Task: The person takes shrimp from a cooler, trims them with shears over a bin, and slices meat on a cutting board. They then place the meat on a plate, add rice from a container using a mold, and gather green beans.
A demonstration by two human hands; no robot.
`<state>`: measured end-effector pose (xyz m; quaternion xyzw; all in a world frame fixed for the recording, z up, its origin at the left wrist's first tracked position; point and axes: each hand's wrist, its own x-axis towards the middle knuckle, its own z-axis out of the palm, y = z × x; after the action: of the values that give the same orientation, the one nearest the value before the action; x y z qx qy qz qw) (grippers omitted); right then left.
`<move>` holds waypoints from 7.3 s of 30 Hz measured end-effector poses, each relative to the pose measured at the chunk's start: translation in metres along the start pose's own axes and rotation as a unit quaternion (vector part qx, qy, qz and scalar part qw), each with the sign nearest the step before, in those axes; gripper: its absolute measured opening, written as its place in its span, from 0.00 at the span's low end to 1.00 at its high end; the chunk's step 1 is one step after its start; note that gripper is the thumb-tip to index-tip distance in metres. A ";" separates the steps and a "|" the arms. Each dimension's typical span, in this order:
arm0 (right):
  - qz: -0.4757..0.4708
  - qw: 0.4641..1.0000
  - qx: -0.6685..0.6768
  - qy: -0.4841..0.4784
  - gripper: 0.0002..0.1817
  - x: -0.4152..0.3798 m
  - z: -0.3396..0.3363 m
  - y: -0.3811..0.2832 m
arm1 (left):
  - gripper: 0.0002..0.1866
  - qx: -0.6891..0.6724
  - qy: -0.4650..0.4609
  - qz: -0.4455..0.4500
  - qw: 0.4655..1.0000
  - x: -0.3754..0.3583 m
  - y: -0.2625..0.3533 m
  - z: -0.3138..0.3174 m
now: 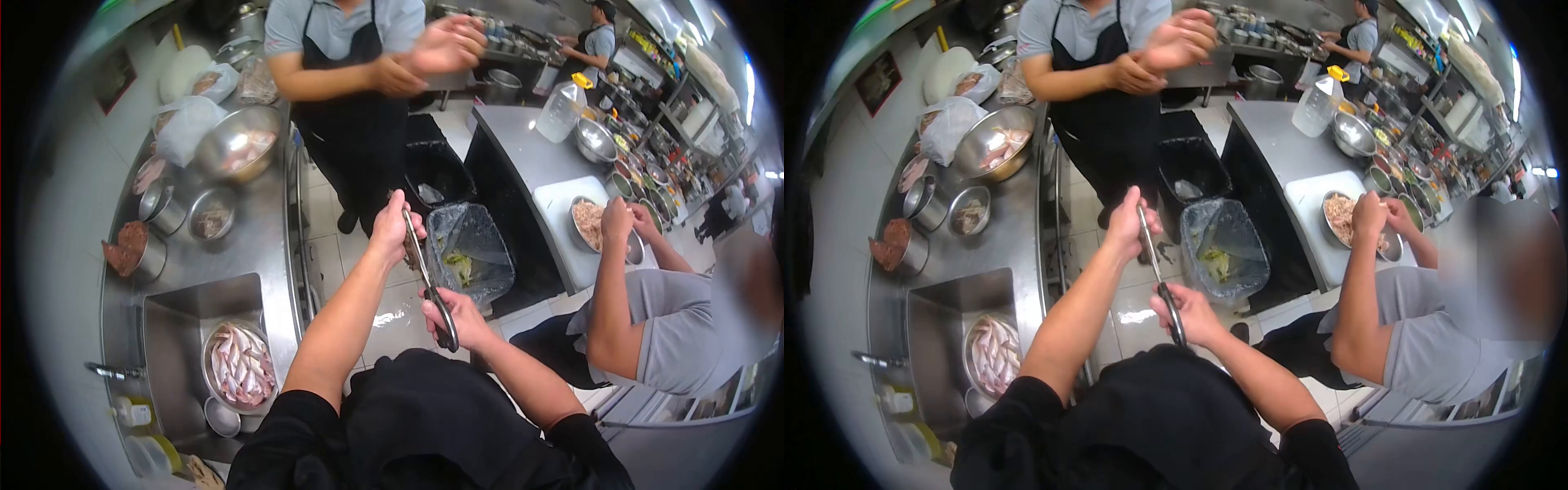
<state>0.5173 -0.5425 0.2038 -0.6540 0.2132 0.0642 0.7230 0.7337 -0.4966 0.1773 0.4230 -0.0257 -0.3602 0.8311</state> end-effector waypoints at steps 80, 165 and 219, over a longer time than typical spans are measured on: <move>0.018 0.998 0.001 -0.056 0.27 -0.249 0.054 0.158 | 0.24 0.080 0.034 0.022 0.996 -0.291 -0.131 -0.053; -0.313 0.854 -0.255 0.329 0.31 0.315 -0.100 -0.078 | 0.16 0.574 -0.089 -0.064 0.812 0.197 0.100 -0.007; -0.039 0.984 0.102 0.138 0.42 0.169 -0.199 0.070 | 0.14 0.766 -0.301 0.101 0.559 0.258 -0.064 0.079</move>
<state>0.5996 -0.7579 0.0628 -0.5871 0.2908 -0.0766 0.7516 0.8599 -0.7350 0.1141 0.7621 -0.5833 -0.2246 0.1690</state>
